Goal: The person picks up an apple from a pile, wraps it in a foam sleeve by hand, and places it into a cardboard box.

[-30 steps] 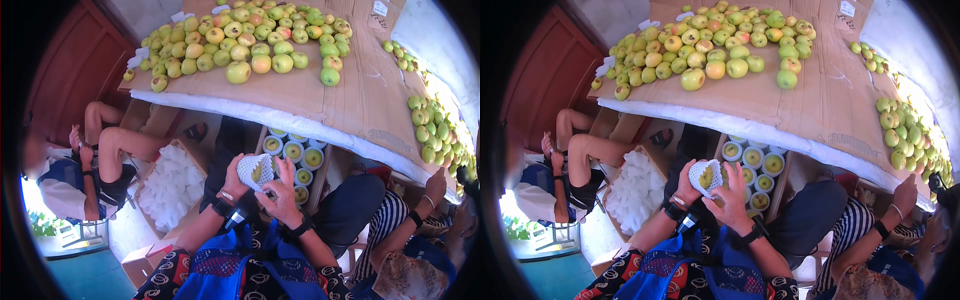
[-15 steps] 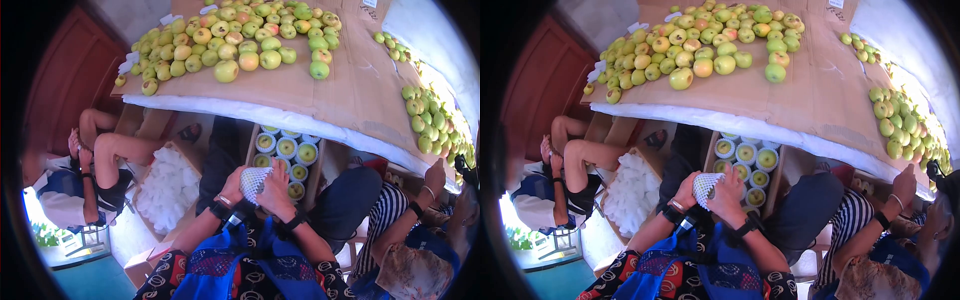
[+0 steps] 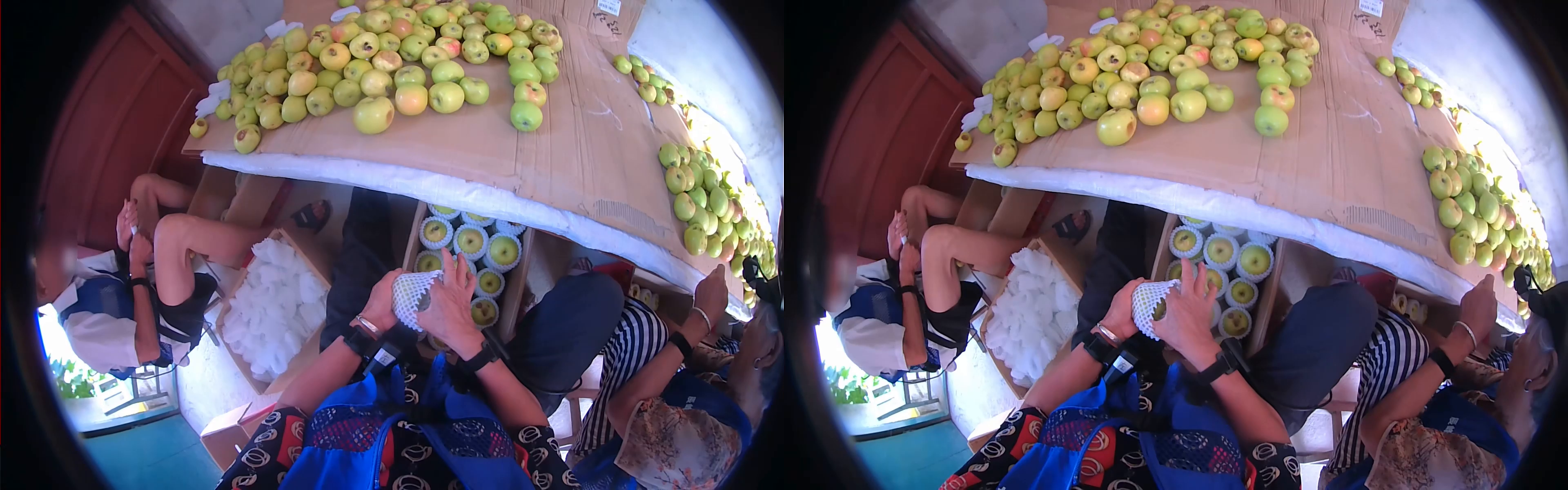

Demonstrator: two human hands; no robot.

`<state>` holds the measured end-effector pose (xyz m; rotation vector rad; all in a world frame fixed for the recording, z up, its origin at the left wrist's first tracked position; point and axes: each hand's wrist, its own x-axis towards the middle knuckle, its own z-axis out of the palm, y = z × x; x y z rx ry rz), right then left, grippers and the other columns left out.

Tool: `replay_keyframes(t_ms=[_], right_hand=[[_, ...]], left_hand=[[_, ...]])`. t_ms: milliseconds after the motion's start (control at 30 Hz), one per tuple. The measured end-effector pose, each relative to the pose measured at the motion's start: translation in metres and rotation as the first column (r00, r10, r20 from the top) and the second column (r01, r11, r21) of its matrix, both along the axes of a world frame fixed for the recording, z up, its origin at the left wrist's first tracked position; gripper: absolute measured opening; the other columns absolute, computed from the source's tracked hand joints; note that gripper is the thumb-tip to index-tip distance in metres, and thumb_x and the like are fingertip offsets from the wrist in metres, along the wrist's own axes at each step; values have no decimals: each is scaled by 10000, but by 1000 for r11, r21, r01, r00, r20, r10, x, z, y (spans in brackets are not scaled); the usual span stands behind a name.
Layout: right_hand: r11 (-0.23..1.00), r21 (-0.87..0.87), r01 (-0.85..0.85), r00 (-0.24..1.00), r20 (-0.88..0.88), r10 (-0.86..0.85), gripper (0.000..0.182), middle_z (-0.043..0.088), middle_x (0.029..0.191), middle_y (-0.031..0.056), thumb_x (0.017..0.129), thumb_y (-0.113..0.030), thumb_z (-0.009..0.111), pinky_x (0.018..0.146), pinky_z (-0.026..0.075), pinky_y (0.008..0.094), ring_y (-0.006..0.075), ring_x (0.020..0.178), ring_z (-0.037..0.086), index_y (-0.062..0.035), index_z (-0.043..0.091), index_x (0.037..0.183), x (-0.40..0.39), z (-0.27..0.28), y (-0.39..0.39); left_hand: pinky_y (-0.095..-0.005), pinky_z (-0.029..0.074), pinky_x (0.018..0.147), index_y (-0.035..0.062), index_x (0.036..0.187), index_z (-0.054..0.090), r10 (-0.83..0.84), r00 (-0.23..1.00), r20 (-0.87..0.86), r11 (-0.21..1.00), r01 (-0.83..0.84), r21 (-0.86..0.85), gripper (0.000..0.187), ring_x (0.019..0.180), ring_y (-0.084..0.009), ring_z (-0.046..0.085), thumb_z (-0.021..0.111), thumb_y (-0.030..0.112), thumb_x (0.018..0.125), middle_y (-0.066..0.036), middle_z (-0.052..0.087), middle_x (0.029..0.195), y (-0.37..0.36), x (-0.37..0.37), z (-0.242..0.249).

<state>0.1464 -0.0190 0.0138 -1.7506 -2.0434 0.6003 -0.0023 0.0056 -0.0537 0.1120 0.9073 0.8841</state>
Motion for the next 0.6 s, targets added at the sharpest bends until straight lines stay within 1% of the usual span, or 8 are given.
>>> replay_keyframes(t_ms=[33, 67, 133, 167, 233, 267, 333, 600], right_hand=[[1000, -8, -7, 1000, 28, 7, 524, 276, 1347, 193, 531, -321, 743, 934, 225, 591, 424, 1250, 220, -13, 627, 939, 0, 0, 0], [1000, -10, -9, 1000, 24, 10, 524, 276, 1347, 193, 531, -321, 743, 934, 225, 591, 424, 1250, 220, -13, 627, 939, -1, 1, 1], [999, 42, 10, 996, -93, -6, 526, 292, 1338, 191, 549, -288, 755, 949, 218, 567, 412, 1251, 227, -53, 601, 994, 2, 7, 0], [999, 42, 7, 996, -92, -3, 526, 292, 1338, 191, 549, -288, 755, 949, 218, 567, 412, 1251, 227, -53, 601, 994, 5, 7, 0], [996, 63, -63, 956, -284, 78, 511, 316, 1325, 181, 578, -257, 760, 962, 216, 539, 399, 1243, 253, -99, 583, 1030, 13, 8, 0], [996, 63, -62, 956, -284, 77, 511, 316, 1325, 181, 578, -257, 760, 962, 216, 539, 399, 1243, 253, -99, 583, 1030, 14, 8, -1], [992, 104, -71, 937, -334, 103, 442, 347, 1306, 174, 618, -247, 747, 974, 221, 499, 390, 1229, 284, -117, 594, 1012, 15, 8, -2], [984, 174, -37, 902, -417, 108, 407, 405, 1268, 164, 637, -198, 737, 972, 260, 440, 354, 1208, 335, -93, 593, 1003, 14, 7, -6]], left_hand=[[-362, 471, 825, -1, 997, 546, -17, 1000, 12, 1000, 17, -3, 326, 865, -237, 605, 369, 261, 917, -128, 622, 950, 1, -2, 1], [-362, 471, 825, -1, 997, 546, -15, 1000, 9, 1000, 15, -4, 326, 865, -237, 605, 369, 261, 917, -128, 622, 950, 2, -3, -3], [-382, 449, 867, -13, 1047, 535, -11, 990, 143, 1000, 9, 18, 379, 923, -255, 591, 341, 286, 919, -141, 612, 997, 3, -5, -12], [-382, 449, 867, -13, 1047, 535, -8, 990, 143, 1000, 5, 18, 379, 923, -255, 591, 341, 286, 919, -141, 612, 997, 3, -7, -16], [-393, 428, 902, -28, 1089, 519, 0, 988, 152, 997, -11, 75, 419, 969, -272, 575, 315, 298, 921, -156, 596, 1046, 6, -9, -15], [-393, 428, 902, -28, 1089, 519, -2, 988, 152, 997, -10, 75, 419, 969, -272, 575, 315, 298, 921, -156, 596, 1046, 7, -10, -15], [-398, 419, 915, -35, 1107, 511, -28, 992, 126, 997, 19, 73, 438, 988, -281, 567, 300, 301, 921, -162, 587, 1071, 8, -13, -15], [-390, 430, 898, -32, 1090, 518, -14, 996, 84, 989, 2, 148, 422, 971, -273, 573, 307, 292, 919, -149, 596, 1045, 6, -15, -15]])
